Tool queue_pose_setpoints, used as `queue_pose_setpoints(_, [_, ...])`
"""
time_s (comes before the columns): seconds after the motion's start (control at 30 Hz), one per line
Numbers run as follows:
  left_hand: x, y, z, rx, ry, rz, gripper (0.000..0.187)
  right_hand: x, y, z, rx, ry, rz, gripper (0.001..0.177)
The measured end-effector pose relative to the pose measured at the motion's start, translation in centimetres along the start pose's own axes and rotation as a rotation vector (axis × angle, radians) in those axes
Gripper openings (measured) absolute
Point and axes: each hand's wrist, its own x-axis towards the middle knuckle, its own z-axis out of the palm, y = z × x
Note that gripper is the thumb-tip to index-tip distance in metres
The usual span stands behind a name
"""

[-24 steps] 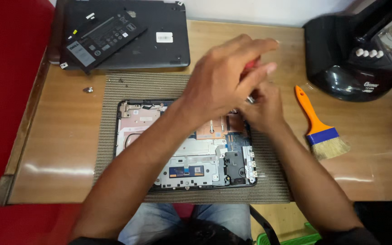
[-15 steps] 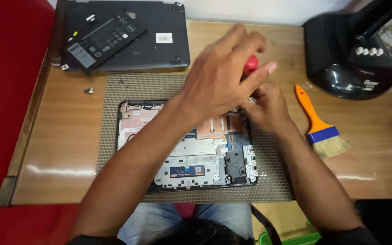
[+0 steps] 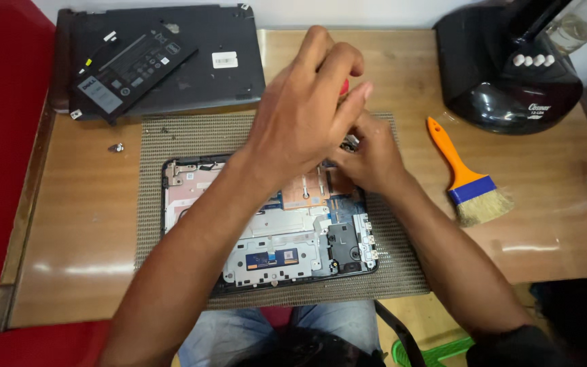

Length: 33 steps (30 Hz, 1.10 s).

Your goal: The person uses a screwdriver to remove screws from a disassembled laptop motherboard. They then use their hands to disconnect ribbon cables and remove a metal bracket from the laptop chassis.

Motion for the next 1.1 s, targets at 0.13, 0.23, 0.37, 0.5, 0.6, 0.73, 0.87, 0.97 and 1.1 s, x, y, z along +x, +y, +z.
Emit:
queue_pose_setpoints(0.13, [-0.2, 0.6, -0.3, 0.032, -0.058, -0.024, 0.02, -0.3, -0.6, -1.5, -0.069, -0.193, -0.037, 0.01])
queue_pose_setpoints(0.23, [-0.4, 0.9, 0.1, 0.064, -0.01, 0.062, 0.027, -0.7, 0.4, -1.4, -0.151, -0.161, -0.13, 0.015])
queue_pose_setpoints(0.37, [-0.3, 0.5, 0.8, 0.12, 0.075, 0.103, 0.025, -0.7, 1.7, -0.7, -0.188, -0.034, -0.085, 0.021])
queue_pose_setpoints(0.5, [-0.4, 0.4, 0.4, 0.063, -0.026, 0.032, 0.022, -0.9, 0.7, -0.8, -0.07, -0.121, -0.028, 0.012])
queue_pose_setpoints(0.6, [-0.5, 0.6, 0.3, 0.046, -0.09, 0.033, 0.029, -1.2, 0.6, -1.5, -0.097, -0.186, -0.034, 0.017])
queue_pose_setpoints(0.73, [-3.4, 1.0, -0.4, -0.015, -0.099, -0.117, 0.053, -1.0, 0.9, -1.6, -0.202, -0.16, -0.039, 0.022])
queue_pose_setpoints(0.87, [-11.1, 1.1, 2.3, 0.279, -0.097, -0.161, 0.044, 0.5, -3.5, -1.9, 0.0, -0.154, 0.045, 0.009])
queue_pose_setpoints(0.97, [-15.2, 3.5, 3.9, 0.422, -0.224, -0.106, 0.067, 0.3, -3.2, -1.7, 0.057, -0.179, 0.1, 0.012])
queue_pose_setpoints(1.1, [-15.2, 6.4, 4.0, 0.466, -0.244, -0.147, 0.087, 0.0, -2.8, -1.9, -0.05, -0.197, 0.041, 0.017])
